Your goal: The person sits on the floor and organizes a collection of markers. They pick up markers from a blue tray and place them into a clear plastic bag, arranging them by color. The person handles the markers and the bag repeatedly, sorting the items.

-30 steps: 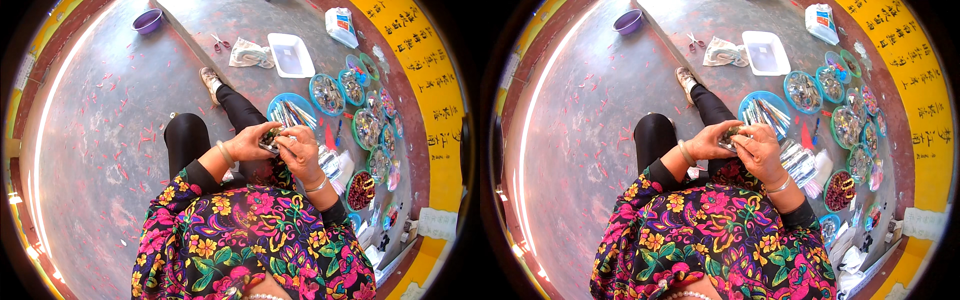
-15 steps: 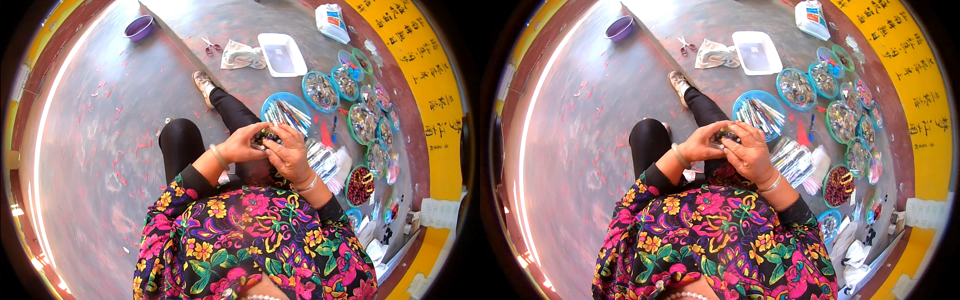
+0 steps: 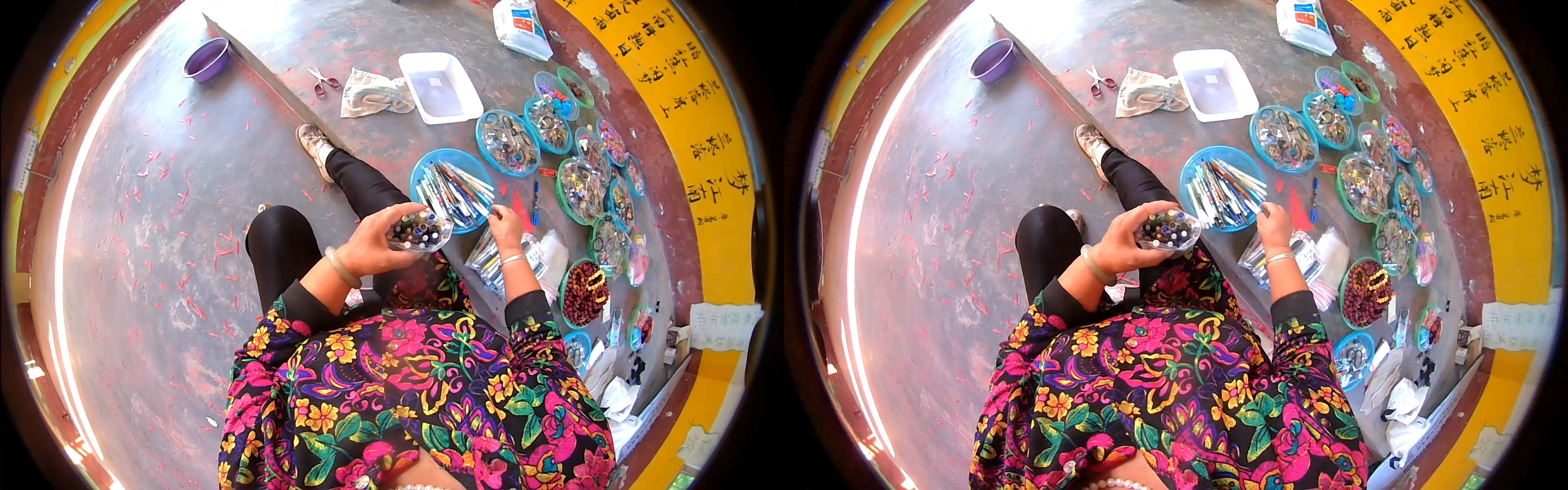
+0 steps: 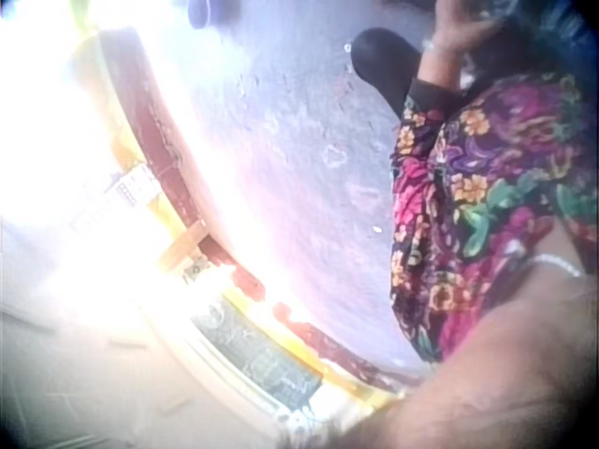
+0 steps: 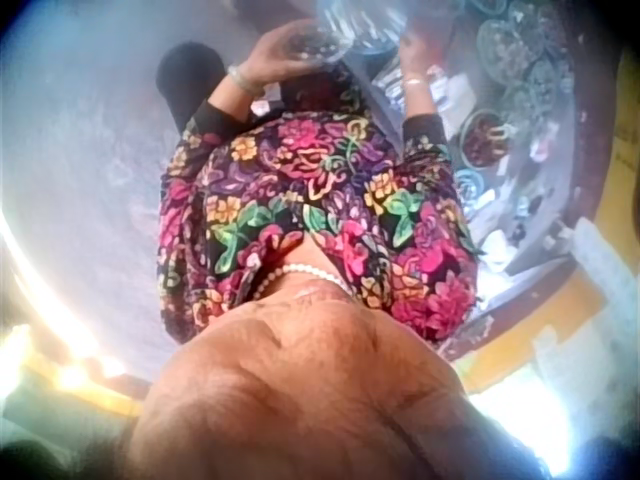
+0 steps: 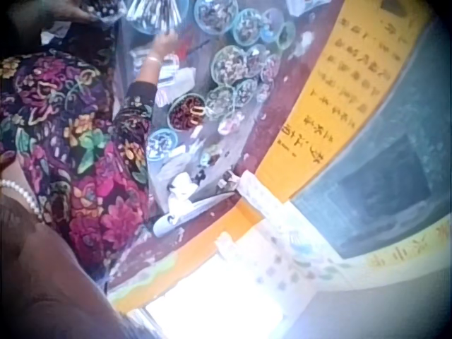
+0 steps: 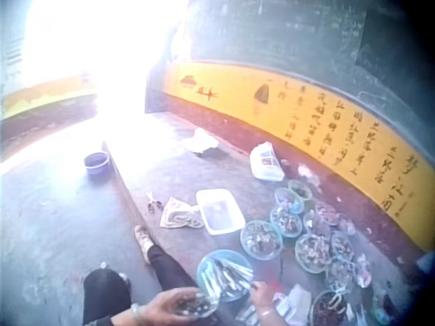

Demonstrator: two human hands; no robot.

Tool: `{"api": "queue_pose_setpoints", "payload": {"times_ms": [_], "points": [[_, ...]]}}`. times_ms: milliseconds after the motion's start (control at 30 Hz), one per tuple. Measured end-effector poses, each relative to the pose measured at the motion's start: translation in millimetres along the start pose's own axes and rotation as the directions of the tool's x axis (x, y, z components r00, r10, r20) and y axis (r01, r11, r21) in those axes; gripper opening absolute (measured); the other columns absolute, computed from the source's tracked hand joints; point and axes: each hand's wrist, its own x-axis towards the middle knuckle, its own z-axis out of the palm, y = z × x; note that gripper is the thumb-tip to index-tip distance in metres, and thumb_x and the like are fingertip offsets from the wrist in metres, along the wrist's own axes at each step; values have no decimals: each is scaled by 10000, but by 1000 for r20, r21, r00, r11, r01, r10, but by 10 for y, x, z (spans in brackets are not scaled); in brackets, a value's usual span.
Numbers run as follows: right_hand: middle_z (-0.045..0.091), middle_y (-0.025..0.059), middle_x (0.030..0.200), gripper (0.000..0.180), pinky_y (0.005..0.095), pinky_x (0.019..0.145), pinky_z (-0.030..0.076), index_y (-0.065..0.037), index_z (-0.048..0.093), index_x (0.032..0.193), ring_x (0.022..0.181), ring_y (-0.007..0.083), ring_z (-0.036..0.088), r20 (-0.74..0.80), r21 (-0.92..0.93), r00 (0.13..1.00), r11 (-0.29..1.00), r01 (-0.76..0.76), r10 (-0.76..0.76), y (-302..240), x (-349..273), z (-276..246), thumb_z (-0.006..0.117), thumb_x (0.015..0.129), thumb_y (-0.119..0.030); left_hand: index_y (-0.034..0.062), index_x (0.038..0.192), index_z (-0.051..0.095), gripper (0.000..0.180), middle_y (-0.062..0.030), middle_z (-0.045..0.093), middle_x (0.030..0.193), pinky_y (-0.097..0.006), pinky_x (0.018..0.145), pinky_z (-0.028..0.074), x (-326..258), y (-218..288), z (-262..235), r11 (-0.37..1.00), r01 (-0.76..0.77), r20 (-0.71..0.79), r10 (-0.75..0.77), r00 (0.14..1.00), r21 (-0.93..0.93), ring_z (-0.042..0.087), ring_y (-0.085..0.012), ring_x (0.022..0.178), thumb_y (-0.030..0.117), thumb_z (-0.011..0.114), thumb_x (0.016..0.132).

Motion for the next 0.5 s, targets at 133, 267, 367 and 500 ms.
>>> {"api": "queue_pose_setpoints", "payload": {"times_ms": [133, 267, 367, 500], "points": [[632, 186, 946, 255, 435, 829, 480, -46, 651, 990, 919, 371, 597, 55, -241, 998, 970, 20, -8, 17, -14, 167, 612, 765, -160, 0, 1257, 511, 626, -84, 631, 1117, -284, 922, 455, -23, -45, -14, 997, 42, -4, -43, 999, -72, 589, -137, 1034, 41, 772, 690], [628, 160, 975, 212, 429, 828, 489, -44, 625, 963, 935, 348, 606, 148, -438, 988, 894, 95, -33, -22, 80, 266, 611, 783, -156, 1, 1267, 506, 632, -81, 627, 1126, -283, 926, 453, 14, -18, -9, 994, 73, 36, -70, 997, -84, 587, -137, 1034, 46, 774, 696], [629, 146, 930, 125, 441, 788, 501, -54, 619, 895, 912, 334, 613, 168, -529, 984, 837, 143, -62, -71, 139, 308, 551, 818, -125, 2, 1272, 503, 638, -82, 623, 1135, -282, 930, 452, 22, -22, -23, 990, 96, 39, -92, 995, -102, 583, -137, 1041, 45, 775, 697], [648, 116, 942, 154, 418, 767, 526, -82, 647, 902, 929, 284, 633, 226, -598, 972, 778, 194, -68, -97, 195, 327, 506, 843, -103, 1, 1284, 492, 648, -85, 617, 1146, -284, 939, 446, 13, -46, -24, 984, 96, 42, -90, 995, -151, 577, -138, 1052, 46, 774, 702]]}}
